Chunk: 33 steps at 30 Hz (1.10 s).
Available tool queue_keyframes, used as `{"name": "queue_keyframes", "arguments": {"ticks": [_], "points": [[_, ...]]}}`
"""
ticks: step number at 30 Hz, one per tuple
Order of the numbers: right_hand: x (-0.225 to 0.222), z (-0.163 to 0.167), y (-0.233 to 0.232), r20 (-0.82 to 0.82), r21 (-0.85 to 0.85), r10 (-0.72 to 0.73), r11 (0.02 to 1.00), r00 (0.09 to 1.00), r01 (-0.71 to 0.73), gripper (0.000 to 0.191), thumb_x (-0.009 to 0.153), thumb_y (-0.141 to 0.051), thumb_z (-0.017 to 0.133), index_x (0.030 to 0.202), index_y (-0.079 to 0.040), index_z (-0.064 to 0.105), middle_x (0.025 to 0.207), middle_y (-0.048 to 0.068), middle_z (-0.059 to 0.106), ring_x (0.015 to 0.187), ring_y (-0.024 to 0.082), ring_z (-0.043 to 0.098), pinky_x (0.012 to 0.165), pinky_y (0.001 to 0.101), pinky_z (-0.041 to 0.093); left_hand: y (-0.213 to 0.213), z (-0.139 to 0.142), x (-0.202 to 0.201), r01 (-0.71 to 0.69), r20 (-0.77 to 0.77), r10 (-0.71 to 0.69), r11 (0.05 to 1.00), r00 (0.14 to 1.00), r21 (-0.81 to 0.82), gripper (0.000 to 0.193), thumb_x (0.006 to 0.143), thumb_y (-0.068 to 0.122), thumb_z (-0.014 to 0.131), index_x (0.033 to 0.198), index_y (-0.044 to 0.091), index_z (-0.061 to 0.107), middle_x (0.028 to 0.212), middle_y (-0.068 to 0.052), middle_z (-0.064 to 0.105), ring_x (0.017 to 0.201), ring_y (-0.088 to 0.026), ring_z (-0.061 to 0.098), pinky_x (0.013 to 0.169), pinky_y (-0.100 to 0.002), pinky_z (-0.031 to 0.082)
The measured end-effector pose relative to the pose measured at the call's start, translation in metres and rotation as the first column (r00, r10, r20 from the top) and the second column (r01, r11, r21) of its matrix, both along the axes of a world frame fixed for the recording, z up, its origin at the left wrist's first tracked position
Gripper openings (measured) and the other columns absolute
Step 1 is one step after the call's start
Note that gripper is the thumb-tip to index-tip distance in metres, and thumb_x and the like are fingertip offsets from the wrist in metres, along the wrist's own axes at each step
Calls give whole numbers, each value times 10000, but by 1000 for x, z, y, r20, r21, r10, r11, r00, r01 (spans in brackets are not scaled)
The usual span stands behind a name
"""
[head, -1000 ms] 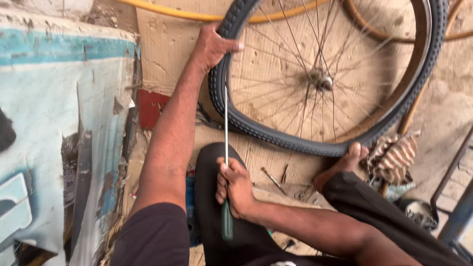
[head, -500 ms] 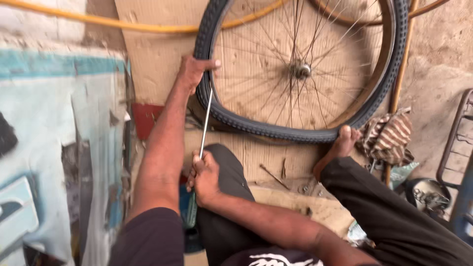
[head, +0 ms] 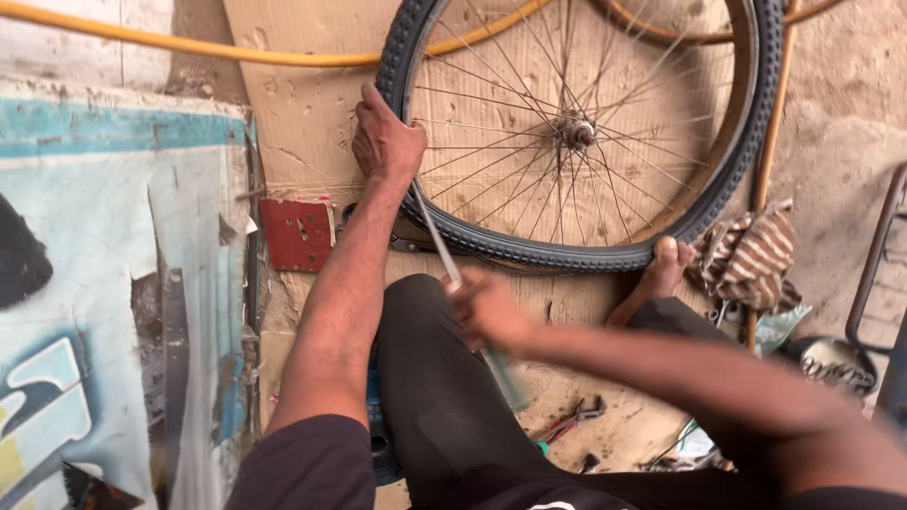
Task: The person removes plastic wrapping from a new bicycle tire and then fits the tire onto a bicycle wheel rim. They use a screwdriver to help seat the tire bead into the rim.
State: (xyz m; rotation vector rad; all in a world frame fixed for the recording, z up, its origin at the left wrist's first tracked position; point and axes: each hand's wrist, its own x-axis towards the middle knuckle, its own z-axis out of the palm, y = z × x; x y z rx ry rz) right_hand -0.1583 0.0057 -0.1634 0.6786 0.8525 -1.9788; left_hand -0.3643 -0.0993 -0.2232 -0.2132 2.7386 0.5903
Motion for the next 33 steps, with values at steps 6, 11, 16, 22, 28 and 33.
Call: {"name": "queue_keyframes", "arguments": {"ticks": [6, 11, 16, 22, 28, 33], "points": [[-40, 26, 77, 104, 256, 443, 853, 891, -454, 237, 1058, -271, 535, 1111, -45, 578, 689, 15, 491, 441, 91, 482, 328, 284, 462, 3, -14, 4, 13, -40, -14, 1000, 999, -26, 918, 740, 207, 840, 1436, -11, 282, 1216, -264, 568, 1062, -417, 641, 915, -489, 522], [-20, 103, 135, -575, 761, 798, 602, 179, -240, 437, 969, -248, 656, 1342, -19, 656, 1121, 240, 703, 1073, 369, 646, 985, 529, 390, -1, -33, 6, -3, -16, 2, 999, 1000, -36, 882, 814, 224, 830, 1463, -11, 282, 1248, -260, 570, 1097, -414, 643, 935, -494, 523], [-11, 52, 244, 468, 865, 657, -202, 591, -460, 344, 1010, -249, 621, 1300, -66, 643, 899, 240, 728, 814, 366, 715, 779, 530, 586, 2, -35, 7, 24, -150, -34, 998, 988, -66, 944, 757, 207, 857, 1453, -37, 268, 1238, -270, 566, 1077, -427, 637, 910, -503, 515], [-6, 14, 248, 209, 976, 109, 43, 972, -215, 550, 876, -413, 852, 1129, 36, 660, 977, 192, 723, 858, 284, 698, 765, 436, 575, 5, -14, 8, 15, -26, -17, 998, 1000, -59, 934, 786, 224, 846, 1463, -31, 255, 1238, -264, 550, 1037, -393, 655, 882, -476, 539], [-24, 34, 234, 545, 836, 27, 65, 838, -545, 655, 903, -548, 784, 1064, 82, 708, 940, 240, 733, 775, 334, 689, 730, 507, 565, 7, 3, 7, 34, -50, -37, 998, 998, -56, 909, 820, 191, 817, 1484, -25, 234, 1247, -285, 535, 1009, -401, 661, 841, -490, 541], [-42, 19, 249, 744, 635, 615, -531, 261, -561, 547, 1030, -616, 556, 1039, -133, 811, 992, 169, 726, 827, 470, 679, 818, 741, 452, 8, 1, 6, -45, 9, 46, 998, 999, -44, 885, 832, 199, 788, 1514, 2, 259, 1258, -272, 554, 1078, -429, 640, 916, -508, 528]]}}
